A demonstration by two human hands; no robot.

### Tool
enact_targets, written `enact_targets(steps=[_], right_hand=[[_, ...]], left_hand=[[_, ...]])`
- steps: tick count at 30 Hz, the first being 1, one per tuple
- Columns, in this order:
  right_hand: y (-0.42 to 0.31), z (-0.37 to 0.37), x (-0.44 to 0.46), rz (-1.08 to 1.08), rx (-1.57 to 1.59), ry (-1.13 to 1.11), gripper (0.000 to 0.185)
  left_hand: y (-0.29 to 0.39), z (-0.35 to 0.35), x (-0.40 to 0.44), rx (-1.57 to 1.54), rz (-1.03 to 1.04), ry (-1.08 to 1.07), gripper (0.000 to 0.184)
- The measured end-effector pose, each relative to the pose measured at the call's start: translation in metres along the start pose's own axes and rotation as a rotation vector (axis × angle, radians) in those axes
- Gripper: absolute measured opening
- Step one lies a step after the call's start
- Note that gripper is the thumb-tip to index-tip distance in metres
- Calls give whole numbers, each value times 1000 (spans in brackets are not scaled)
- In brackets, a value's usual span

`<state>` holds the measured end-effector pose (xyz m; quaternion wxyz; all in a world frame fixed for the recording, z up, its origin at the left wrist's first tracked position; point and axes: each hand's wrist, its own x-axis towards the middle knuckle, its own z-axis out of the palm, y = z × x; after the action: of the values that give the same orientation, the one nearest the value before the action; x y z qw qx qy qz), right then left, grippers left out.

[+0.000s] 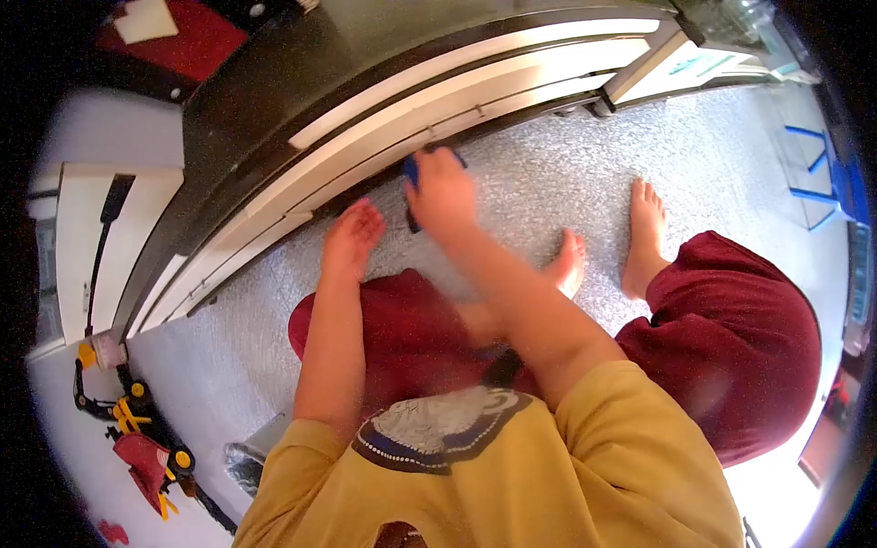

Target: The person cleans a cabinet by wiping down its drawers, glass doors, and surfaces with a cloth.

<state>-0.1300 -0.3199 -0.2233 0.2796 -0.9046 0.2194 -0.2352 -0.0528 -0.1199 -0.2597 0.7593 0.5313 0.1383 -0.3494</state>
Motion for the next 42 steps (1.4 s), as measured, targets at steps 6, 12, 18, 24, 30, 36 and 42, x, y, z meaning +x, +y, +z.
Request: enact_targets(steps=[6,12,18,24,30,36,42], right_hand=[[-73,57,-23,-279,69,-215,21],[-104,79,-22,-433,39,-186,18],[-60,48,-13,-415,65,-163,36],[-6,-20,0,-132,-67,-148,38],[33,-38,11,45,-108,-26,39],[4,-3,2,-95,-39,-33,36],[-69,53,-19,-280,104,-93,35]], left_hand=[[-1,-10,-18,-117,-24,120,40],[21,-8,-43,-402,72,108,46],[10,-7,-35,-374,6,-30,49],[11,-5,-38,-271,-22,-47,49],[-4,-26,-20,-321,51,59,46],[6,-18,-24,-333,104,234,45],[3,-38,-24,-373,142,340,44]])
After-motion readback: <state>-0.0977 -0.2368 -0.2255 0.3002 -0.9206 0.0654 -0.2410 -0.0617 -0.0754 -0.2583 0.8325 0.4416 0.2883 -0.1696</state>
